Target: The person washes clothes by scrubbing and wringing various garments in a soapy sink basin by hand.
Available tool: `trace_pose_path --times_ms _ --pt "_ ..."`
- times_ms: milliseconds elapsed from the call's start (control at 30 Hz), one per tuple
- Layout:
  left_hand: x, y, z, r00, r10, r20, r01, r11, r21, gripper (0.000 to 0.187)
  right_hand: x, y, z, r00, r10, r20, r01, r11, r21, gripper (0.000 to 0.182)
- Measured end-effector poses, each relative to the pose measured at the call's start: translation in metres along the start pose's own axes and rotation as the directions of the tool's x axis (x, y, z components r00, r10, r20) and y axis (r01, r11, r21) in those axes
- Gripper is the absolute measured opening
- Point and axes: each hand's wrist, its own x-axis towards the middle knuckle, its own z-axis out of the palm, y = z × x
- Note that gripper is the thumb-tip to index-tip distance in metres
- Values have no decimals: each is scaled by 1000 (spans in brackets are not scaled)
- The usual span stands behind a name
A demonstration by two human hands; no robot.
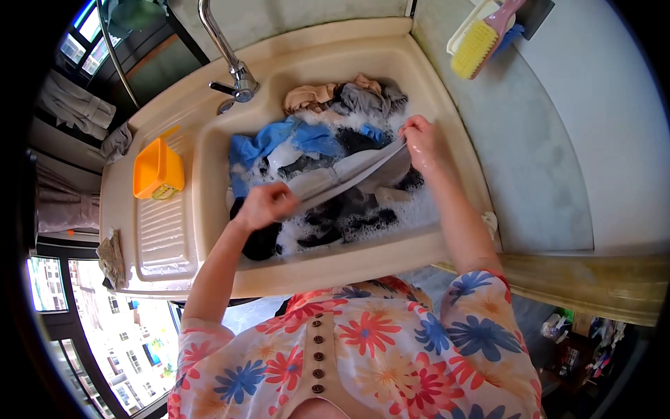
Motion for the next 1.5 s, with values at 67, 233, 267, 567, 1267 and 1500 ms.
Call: trace_pose_path --times_ms 67,233,267,567,1267,1500 --pt "-14 15 13 977 181 115 -214 832 512 28 -9 1 10 975 53 214 23 942 -336 6" --pt "16 -10 -23 978 -150 148 141 988 65 33 -78 -21 32 588 208 782 718 311 -623 44" --pt "20 -8 -25 985 -76 153 123 939 -322 33 -83 -22 35 534 158 830 790 256 -557 42" --pt "69 9 38 968 -213 133 63 -308 -949 30 -17 -3 56 778 438 451 -574 787 225 22" --pt "96 5 89 905 -420 68 42 -71 -997 29 -52 29 140 961 -163 222 274 638 -719 15" --pt "84 26 52 905 -81 418 410 -99 -907 66 -41 -27 101 704 82 705 384 792 -475 57"
